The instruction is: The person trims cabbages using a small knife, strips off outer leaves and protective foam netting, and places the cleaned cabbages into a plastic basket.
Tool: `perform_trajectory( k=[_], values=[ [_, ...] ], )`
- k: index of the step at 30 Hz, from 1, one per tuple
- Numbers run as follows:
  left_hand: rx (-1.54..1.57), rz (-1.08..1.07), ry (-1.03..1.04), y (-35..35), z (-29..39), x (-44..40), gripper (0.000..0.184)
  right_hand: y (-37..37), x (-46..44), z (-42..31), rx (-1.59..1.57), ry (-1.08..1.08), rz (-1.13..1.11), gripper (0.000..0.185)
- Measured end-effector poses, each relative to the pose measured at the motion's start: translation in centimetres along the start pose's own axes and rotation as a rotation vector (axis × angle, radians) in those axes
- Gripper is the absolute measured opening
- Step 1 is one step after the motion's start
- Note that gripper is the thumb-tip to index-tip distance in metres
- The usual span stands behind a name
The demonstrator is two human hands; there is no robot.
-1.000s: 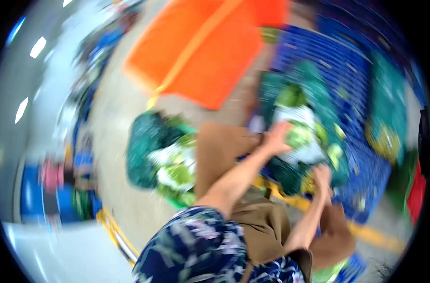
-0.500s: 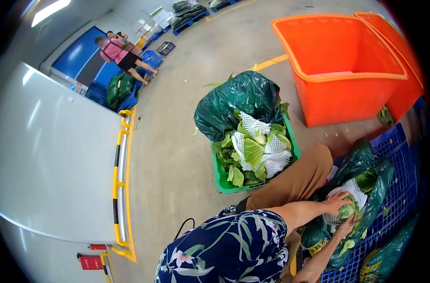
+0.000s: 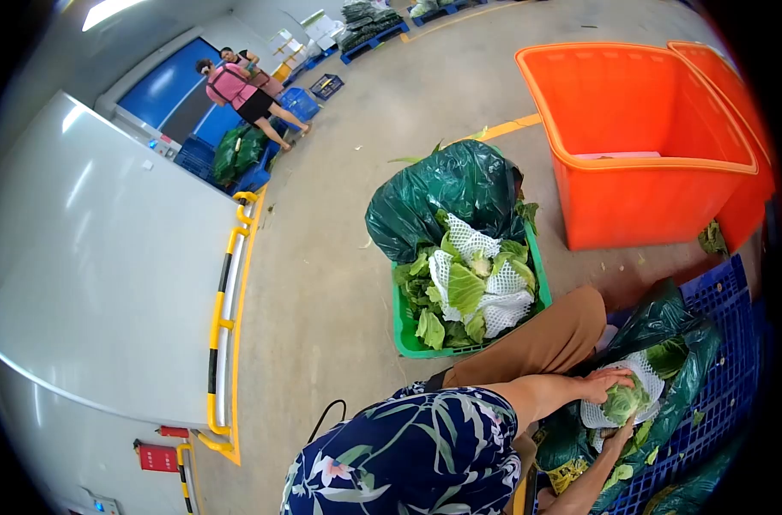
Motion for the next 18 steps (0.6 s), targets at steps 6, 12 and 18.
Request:
perform_trajectory(
  k=[6, 12, 18],
  values=[
    [0.049, 0.005, -0.055, 0.4, 1.5, 0.6, 0.065, -5.8, 4.0, -7.7, 0.848, -0.471, 0.419, 0.057],
    [-0.006, 0.032, 0.085, 4.9, -1.0, -1.8, 0.035, 2.2, 8.1, -7.9, 1.195, -1.037, 0.152, 0.045],
    [-0.01, 0.16, -0.044, 3.2, -4.9, -3.5, 0.039, -4.2, 8.8, -7.3, 0.574, -0.707, 0.31, 0.046]
  ],
)
Point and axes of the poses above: each hand's wrist, its own x-axis away from the middle knuckle, its own y-axis out of the palm, z = x × y, the point moved 10 cm from there along -x, towards the middle knuckle, and after that the axes turned 12 degrees about -y, right-handed, at the moved point
